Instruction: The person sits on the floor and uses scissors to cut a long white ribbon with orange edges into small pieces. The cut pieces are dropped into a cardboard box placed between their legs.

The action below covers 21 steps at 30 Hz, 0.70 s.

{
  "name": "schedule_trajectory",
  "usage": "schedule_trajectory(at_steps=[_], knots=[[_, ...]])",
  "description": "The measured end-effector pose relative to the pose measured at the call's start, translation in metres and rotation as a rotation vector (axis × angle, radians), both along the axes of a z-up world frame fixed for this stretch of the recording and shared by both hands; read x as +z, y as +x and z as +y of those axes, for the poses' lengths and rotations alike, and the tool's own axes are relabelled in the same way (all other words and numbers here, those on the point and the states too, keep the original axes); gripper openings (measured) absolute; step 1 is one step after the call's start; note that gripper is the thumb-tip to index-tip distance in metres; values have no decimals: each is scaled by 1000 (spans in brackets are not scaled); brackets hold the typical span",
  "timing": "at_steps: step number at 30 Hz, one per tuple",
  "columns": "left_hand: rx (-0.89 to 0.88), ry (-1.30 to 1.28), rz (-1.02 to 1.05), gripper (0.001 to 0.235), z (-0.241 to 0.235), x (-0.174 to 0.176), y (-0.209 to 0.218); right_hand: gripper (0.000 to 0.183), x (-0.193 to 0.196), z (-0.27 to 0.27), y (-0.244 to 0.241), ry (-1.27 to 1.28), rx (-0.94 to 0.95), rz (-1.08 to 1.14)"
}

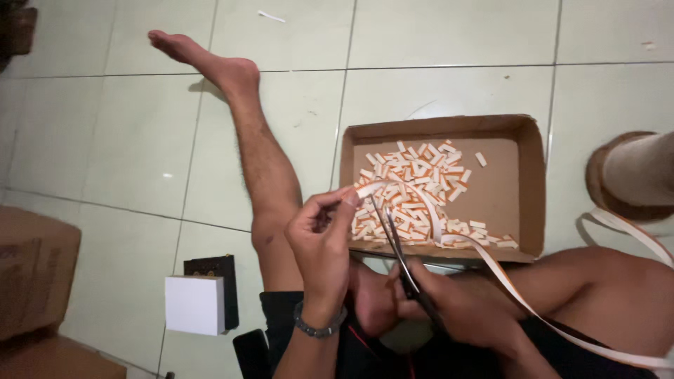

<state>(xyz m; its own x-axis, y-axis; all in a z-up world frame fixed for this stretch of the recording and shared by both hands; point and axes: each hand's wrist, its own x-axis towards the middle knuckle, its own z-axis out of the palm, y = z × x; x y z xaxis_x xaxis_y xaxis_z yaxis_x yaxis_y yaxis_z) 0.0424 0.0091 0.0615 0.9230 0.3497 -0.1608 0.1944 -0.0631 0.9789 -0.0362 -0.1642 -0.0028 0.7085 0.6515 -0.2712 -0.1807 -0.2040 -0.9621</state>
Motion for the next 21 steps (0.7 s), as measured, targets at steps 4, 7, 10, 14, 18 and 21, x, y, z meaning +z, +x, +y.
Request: schedule_trajectory(at_steps=[4,7,10,14,18,21], knots=[[-149,-31,27,11,-10,-5,-14,26,-3,4,-6,41,-162,112],[-266,57,-25,10,-19,-9,-23,31,-9,2,-8,91,-253,50],[-331,202,-65,10,-25,-11,-29,19,-11,-2,-11,-44,-283,-119],[-324,16,-64,10,-34,-13,-33,20,-7,-5,-12,-8,-296,-106],[-339,119,-109,9,-33,-12,-33,28,-25,-4,-18,-93,-303,-61],[-319,93,-56,8,-33,-16,-35,41,-26,-1,-19,-13,-317,-76]])
